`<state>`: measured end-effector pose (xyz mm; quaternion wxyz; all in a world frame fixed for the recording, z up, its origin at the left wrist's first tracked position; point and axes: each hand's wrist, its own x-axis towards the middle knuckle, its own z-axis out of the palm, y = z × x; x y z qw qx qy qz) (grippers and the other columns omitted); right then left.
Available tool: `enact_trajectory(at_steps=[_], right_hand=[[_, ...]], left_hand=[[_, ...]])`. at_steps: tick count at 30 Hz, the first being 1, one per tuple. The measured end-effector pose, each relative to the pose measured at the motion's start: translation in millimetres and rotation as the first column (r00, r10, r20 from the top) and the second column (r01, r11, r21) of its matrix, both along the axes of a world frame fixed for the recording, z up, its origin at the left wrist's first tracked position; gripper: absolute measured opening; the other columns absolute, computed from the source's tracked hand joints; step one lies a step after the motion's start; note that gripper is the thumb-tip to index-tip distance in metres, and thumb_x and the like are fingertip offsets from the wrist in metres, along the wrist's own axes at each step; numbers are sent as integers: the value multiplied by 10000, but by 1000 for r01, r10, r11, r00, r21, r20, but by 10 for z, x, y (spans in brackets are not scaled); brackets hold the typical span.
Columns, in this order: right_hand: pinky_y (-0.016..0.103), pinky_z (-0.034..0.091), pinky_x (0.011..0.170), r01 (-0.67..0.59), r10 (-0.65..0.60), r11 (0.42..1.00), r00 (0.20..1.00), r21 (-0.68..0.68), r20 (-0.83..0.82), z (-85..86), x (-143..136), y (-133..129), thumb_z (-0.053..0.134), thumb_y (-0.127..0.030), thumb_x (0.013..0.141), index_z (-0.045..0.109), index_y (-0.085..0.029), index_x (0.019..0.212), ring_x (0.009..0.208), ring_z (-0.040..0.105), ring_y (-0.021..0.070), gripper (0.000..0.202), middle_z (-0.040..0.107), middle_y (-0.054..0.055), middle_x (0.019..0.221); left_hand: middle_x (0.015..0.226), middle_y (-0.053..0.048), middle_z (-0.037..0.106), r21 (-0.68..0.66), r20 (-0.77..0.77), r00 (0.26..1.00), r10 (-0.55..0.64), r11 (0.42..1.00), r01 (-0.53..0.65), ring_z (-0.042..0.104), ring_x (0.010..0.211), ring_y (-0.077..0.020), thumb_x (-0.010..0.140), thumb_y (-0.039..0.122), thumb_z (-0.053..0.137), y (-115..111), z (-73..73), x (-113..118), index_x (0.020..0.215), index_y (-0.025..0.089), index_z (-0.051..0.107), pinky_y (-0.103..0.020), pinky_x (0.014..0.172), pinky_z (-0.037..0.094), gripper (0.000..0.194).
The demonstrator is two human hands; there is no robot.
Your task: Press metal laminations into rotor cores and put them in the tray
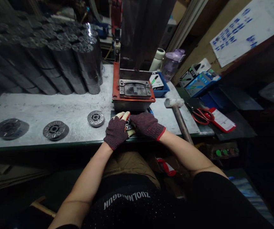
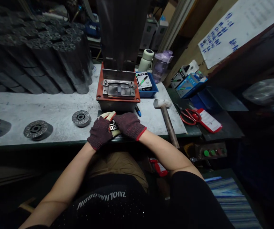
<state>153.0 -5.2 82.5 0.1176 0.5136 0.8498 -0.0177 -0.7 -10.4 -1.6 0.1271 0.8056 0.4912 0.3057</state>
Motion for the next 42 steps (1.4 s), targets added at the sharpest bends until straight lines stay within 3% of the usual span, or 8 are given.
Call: enact_trajectory(at_steps=[4,11,18,24,29,35,39,42], right_hand=[[353,472,755,113,-113,993,994,34,-11,50,-33,96,427,-382,1023,613,-193,1334,951,700,286,408,748,155,1096],[523,347,1049,144,12,836,960,530,-280,61,170,511,437,-434,1007,532,-139,1434,1246,483,355,528,607,191,1332],[436,408,962,89,10,881,978,465,-206,253,57,687,442,-333,1016,685,-124,1219,1132,566,311,379,687,166,1188],[331,481,892,93,58,927,922,362,-384,-85,228,175,413,-295,1017,666,-169,1246,1066,658,226,364,734,106,1178],[341,495,787,-50,53,998,992,37,-111,-111,135,-48,494,-265,971,682,-177,1221,983,702,269,324,755,135,1094],[381,496,772,-46,48,998,997,-43,58,67,-120,75,459,-254,987,654,-155,1301,996,705,321,383,745,191,1104],[382,474,846,32,-16,988,994,150,-105,49,-5,150,430,-304,1008,672,-168,1275,1040,661,296,385,723,157,1159],[445,424,957,157,-60,888,971,432,-230,109,115,283,411,-378,1023,582,-136,1395,1149,576,323,476,669,183,1225]], left_hand=[[1355,-167,589,-5,18,995,97,995,-97,571,1238,-325,741,524,794,-31,26,-8,1433,174,504,-454,1073,459,829],[1558,-121,410,63,-134,990,-36,997,44,433,1400,-363,863,404,698,-71,65,12,1459,286,512,-491,1122,406,635],[1521,-108,452,32,-136,990,-44,998,49,514,1316,-348,876,393,674,-19,49,16,1387,288,596,-483,1105,423,528],[1518,-159,453,-3,-21,1000,10,1000,-10,458,1388,-330,813,414,738,-29,2,3,1499,191,434,-460,1143,405,783],[1497,-148,485,1,-9,1000,-20,1000,20,485,1361,-327,804,377,726,-14,-20,-11,1498,197,429,-464,1137,410,777],[1472,-159,506,5,21,999,-38,999,37,490,1355,-322,784,388,741,3,-22,-17,1480,169,442,-459,1141,409,789],[1458,-162,519,0,14,1000,-12,1000,12,493,1356,-320,796,411,738,-2,-17,-9,1473,173,447,-460,1140,412,774],[1449,-176,525,14,-8,1000,19,1000,-19,501,1347,-328,811,428,736,-14,-9,6,1468,160,456,-462,1137,411,763]])
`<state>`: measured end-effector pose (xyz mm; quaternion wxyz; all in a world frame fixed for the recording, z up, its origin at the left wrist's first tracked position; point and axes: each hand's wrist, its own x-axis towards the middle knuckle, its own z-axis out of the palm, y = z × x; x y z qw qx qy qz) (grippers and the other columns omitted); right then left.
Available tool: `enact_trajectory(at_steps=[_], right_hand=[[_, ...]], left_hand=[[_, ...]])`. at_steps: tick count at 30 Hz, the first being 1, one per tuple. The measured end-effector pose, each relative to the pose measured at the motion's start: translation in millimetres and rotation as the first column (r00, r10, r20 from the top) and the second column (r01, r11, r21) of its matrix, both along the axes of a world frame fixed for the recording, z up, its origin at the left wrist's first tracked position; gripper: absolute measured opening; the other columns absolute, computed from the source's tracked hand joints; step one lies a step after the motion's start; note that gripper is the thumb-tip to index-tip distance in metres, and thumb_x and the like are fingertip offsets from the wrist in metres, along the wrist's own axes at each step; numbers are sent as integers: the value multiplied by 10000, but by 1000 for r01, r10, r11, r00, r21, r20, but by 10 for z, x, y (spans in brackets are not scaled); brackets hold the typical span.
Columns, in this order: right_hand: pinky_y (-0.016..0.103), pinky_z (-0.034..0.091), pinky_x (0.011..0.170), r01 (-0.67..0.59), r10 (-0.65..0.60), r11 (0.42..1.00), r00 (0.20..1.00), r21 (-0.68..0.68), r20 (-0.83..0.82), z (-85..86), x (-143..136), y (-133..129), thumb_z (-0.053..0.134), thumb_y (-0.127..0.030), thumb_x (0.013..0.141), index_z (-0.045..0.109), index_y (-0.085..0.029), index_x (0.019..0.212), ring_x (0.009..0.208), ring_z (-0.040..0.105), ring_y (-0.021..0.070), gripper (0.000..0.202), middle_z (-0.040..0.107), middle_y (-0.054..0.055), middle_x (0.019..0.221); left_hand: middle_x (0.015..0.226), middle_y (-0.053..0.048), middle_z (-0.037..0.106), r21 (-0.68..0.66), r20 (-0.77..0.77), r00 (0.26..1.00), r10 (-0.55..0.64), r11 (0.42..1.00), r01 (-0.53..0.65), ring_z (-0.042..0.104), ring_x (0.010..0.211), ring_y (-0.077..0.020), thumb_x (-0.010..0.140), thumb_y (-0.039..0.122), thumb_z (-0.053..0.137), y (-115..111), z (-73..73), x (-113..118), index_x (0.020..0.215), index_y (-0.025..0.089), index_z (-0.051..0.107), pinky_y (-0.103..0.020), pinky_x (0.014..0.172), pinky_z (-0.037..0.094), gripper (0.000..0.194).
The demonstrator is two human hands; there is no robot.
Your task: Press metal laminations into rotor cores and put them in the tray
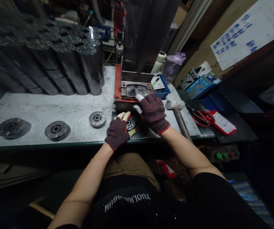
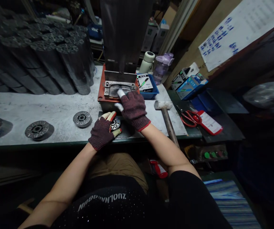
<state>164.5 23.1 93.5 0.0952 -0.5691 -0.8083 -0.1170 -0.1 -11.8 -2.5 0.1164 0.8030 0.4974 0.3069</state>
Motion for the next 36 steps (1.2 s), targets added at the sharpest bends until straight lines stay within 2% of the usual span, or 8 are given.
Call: enact_trajectory(at_steps=[3,10,19,23,26,29,33,36], right_hand=[[502,355,1046,-48,50,993,998,105,-23,59,3,197,453,-425,1005,503,-119,1463,1226,500,345,553,617,194,1291],[559,252,1129,-11,13,996,1000,87,-19,-49,-95,409,467,-423,999,498,-114,1447,1324,417,356,546,511,199,1453],[427,405,957,-38,36,999,997,29,66,132,-93,336,419,-274,1024,679,-154,1218,1115,587,289,346,697,142,1148],[357,478,866,-54,59,998,983,33,-174,-80,61,76,436,-359,1029,718,-171,1142,1001,661,246,357,746,111,1066],[336,511,903,-117,115,993,901,21,-419,-323,203,-107,448,-330,1011,732,-202,1088,1014,682,209,321,760,74,1073],[350,524,944,-145,102,988,858,-47,-503,-469,252,-215,439,-279,992,690,-207,1191,1060,684,199,328,748,62,1156],[350,521,891,-102,55,952,984,-290,-167,-404,148,-272,493,-264,970,668,-173,1223,1058,693,247,321,741,117,1171],[345,517,819,-87,145,901,983,-425,108,-226,14,-249,519,-281,962,670,-182,1234,1015,711,284,326,753,144,1106]], left_hand=[[1445,-193,524,9,-9,1000,29,1000,-29,500,1347,-339,812,450,741,-9,-1,15,1466,136,459,-470,1140,402,778],[1497,-177,488,5,-12,1000,-9,1000,9,453,1400,-346,802,460,748,-7,-3,-2,1493,162,424,-477,1159,390,819],[1508,-168,479,7,3,999,-34,999,34,459,1396,-329,825,414,731,8,-24,-16,1493,160,428,-458,1167,385,776],[1491,-160,497,-2,7,999,-32,999,32,477,1379,-322,826,419,729,7,-25,-15,1487,167,437,-456,1150,400,764],[1489,-161,498,2,10,1000,-26,1000,26,473,1381,-323,820,409,735,11,-19,-12,1483,172,444,-459,1151,398,761],[1483,-168,501,-1,10,999,-34,999,34,480,1373,-324,812,404,741,13,-6,-9,1477,162,450,-453,1148,403,764],[1464,-163,519,-10,15,1000,-23,1000,23,493,1358,-323,815,422,732,11,5,-10,1467,162,460,-454,1133,416,753],[1465,-164,518,-18,25,999,-26,999,27,495,1356,-319,812,436,733,13,-2,-15,1463,159,462,-455,1129,418,758]])
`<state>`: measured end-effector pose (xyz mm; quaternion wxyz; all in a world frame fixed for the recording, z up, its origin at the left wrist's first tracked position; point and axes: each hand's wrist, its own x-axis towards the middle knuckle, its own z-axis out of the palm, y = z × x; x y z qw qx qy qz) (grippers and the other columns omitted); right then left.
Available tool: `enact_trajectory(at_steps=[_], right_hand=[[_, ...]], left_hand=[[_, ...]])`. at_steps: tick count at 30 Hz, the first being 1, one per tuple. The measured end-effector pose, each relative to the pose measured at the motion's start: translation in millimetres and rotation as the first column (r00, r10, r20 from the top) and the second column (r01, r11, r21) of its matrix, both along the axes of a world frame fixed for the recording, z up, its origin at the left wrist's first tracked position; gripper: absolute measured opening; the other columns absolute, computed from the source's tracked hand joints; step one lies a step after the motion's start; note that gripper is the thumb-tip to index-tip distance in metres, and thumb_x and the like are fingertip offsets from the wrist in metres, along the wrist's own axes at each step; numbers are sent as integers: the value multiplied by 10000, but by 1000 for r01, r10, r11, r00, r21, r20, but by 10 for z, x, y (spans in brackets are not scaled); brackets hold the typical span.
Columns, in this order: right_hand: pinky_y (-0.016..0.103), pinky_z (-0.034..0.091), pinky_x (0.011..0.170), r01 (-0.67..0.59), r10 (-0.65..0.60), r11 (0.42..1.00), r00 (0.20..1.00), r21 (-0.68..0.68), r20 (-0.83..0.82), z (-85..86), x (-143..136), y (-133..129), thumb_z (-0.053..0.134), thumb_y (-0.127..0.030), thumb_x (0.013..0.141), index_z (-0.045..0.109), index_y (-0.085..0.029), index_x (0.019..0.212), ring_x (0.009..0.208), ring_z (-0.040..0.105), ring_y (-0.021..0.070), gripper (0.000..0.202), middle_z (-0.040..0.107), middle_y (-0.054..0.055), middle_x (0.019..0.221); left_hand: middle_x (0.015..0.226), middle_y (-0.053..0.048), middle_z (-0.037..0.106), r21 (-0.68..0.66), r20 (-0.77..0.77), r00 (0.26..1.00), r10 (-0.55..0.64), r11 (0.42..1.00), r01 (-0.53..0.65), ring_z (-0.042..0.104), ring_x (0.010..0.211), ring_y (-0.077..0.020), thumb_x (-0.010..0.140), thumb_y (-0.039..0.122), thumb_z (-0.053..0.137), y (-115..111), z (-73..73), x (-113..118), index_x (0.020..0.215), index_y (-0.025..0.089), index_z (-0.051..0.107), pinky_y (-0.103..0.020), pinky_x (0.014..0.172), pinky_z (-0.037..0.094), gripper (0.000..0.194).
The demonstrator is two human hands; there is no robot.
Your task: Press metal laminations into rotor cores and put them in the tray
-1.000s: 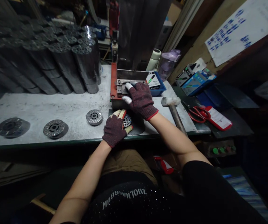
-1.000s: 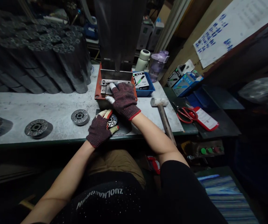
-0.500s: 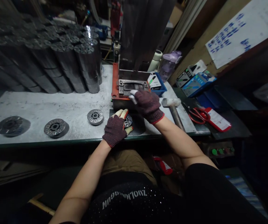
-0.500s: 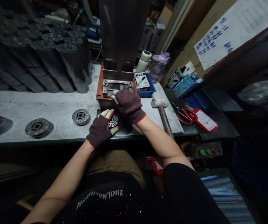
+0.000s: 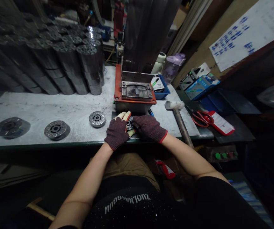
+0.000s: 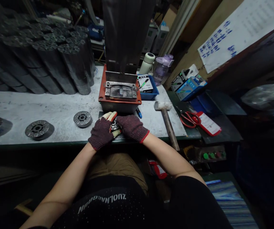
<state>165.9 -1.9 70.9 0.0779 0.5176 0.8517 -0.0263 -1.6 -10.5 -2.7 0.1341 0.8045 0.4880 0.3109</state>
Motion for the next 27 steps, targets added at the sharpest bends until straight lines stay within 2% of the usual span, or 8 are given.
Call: enact_trajectory(at_steps=[4,9,11,13,15,17,22,27], right_hand=[[362,511,788,-40,45,999,987,-35,156,178,-178,101,415,-293,1012,636,-209,1326,1009,716,308,393,752,161,1096],[339,495,802,13,-6,998,989,-53,145,173,-207,145,490,-335,992,639,-225,1321,1000,707,285,378,754,135,1092],[340,492,811,88,-91,995,993,37,73,177,-132,146,521,-413,985,595,-207,1372,990,694,278,444,750,131,1086],[377,478,872,143,-141,965,990,219,-22,213,-47,192,498,-458,1000,550,-174,1420,1056,654,293,509,722,150,1155],[433,430,970,154,-120,900,987,407,-108,270,12,304,474,-469,1013,530,-141,1439,1169,575,321,541,659,180,1273],[461,385,1016,121,-52,864,987,489,-153,335,27,462,492,-464,1004,554,-114,1409,1211,519,334,539,627,190,1308],[431,401,938,53,-7,908,994,416,-111,491,-61,642,510,-347,993,672,-121,1230,1101,555,312,366,684,164,1156],[365,448,872,93,-70,951,994,294,-87,378,-90,205,436,-296,1018,663,-162,1263,1083,636,280,360,719,136,1166]], left_hand=[[1446,-148,538,22,16,1000,-2,1000,1,511,1337,-304,791,426,760,9,-15,-9,1458,183,469,-444,1132,414,767],[1393,-139,577,7,22,998,54,999,-54,557,1270,-314,747,462,802,7,-5,-4,1428,206,506,-453,1086,452,785],[1377,-145,586,-4,14,996,88,996,-88,569,1250,-323,745,500,798,2,3,5,1417,200,516,-463,1067,464,788],[1394,-151,578,0,16,995,99,995,-99,550,1278,-332,744,534,790,-3,7,13,1441,187,487,-476,1084,451,836],[1451,-153,537,12,20,997,69,998,-70,492,1354,-337,748,518,788,-6,4,15,1489,183,422,-484,1130,414,892],[1498,-149,495,20,19,1000,21,1000,-22,443,1407,-330,768,453,778,-6,-2,10,1516,189,381,-479,1164,383,887],[1457,-151,529,10,30,1000,3,1000,-4,485,1369,-314,794,399,758,-1,-7,-1,1475,193,445,-465,1144,408,777],[1447,-147,540,5,35,998,51,999,-51,505,1346,-323,783,417,764,-11,2,7,1462,204,462,-475,1123,425,773]])
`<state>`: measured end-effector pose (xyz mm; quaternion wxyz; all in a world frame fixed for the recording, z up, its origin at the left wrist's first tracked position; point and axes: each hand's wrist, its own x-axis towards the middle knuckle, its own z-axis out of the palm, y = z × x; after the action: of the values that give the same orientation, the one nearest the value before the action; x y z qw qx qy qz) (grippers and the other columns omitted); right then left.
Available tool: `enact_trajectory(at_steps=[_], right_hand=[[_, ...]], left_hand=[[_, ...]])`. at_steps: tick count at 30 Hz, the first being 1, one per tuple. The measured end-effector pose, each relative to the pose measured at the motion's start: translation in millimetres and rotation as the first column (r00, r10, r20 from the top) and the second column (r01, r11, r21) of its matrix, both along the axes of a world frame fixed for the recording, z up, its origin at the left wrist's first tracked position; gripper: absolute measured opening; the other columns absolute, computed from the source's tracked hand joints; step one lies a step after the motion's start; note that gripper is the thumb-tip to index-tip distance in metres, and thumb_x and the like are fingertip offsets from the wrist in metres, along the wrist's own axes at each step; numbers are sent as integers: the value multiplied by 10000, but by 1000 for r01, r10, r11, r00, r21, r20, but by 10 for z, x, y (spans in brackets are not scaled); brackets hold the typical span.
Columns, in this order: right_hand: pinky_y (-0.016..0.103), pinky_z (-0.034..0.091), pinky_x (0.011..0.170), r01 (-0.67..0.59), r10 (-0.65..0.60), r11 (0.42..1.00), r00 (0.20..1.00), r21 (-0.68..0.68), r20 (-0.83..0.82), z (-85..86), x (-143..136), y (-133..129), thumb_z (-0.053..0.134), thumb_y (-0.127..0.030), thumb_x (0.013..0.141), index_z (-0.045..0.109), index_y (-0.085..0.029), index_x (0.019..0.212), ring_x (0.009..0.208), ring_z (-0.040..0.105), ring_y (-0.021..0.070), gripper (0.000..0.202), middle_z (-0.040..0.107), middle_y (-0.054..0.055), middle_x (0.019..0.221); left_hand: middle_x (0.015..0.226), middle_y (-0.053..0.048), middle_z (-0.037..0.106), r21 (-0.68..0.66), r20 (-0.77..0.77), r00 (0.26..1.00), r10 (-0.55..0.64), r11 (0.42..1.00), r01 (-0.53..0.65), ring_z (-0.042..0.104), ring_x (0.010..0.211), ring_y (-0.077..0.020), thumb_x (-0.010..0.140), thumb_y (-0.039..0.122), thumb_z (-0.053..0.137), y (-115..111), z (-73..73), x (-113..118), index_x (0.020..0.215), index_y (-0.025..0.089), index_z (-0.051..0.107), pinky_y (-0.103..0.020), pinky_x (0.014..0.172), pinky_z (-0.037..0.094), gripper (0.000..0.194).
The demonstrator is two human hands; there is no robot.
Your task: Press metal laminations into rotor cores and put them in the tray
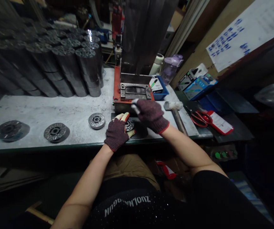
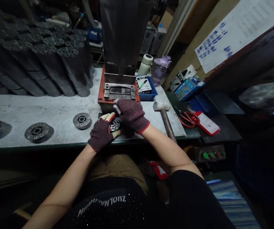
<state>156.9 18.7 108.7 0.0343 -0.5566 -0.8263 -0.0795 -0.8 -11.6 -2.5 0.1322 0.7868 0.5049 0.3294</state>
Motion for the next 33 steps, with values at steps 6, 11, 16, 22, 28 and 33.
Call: enact_trajectory(at_steps=[6,11,16,22,28,33], right_hand=[[355,499,746,-21,76,934,987,-357,139,-255,-68,-325,450,-310,1000,687,-194,1226,983,708,306,347,754,153,1095],[427,524,788,-20,118,917,967,-398,224,-97,-270,-243,427,-240,1007,645,-121,1301,1021,704,351,385,731,234,1122],[410,492,863,10,-1,992,997,-124,72,-50,-129,-73,420,-337,1026,651,-166,1293,1038,665,307,392,722,176,1146],[499,351,1046,-24,38,980,997,195,-71,-48,91,422,467,-426,1004,548,-98,1402,1232,494,344,522,612,192,1330],[434,412,933,-40,42,994,999,103,-19,58,6,362,425,-285,1023,675,-113,1207,1100,576,309,355,697,170,1140],[330,451,802,-27,28,1000,997,3,-68,-210,77,-108,436,-295,1012,639,-165,1293,998,661,254,370,735,131,1123]], left_hand=[[1489,-144,515,11,-47,998,-40,999,41,479,1380,-318,753,334,749,10,-2,-15,1490,174,420,-459,1148,398,822],[1457,-149,539,27,-39,999,-34,999,35,511,1343,-307,731,315,768,24,-24,-17,1480,162,435,-436,1144,404,834],[1491,-160,493,34,-83,997,2,999,1,506,1339,-339,801,417,744,-15,-13,1,1521,197,395,-472,1117,424,829],[1578,-107,393,38,-188,979,-79,995,87,482,1356,-362,892,369,655,-28,54,13,1460,305,513,-501,1109,423,589],[1506,-130,471,22,-173,983,-66,997,71,504,1333,-348,869,416,683,1,55,11,1429,272,548,-489,1107,428,593],[1449,-164,525,15,-63,997,-47,999,48,499,1340,-320,806,457,751,14,36,-3,1489,178,437,-455,1122,424,802]])
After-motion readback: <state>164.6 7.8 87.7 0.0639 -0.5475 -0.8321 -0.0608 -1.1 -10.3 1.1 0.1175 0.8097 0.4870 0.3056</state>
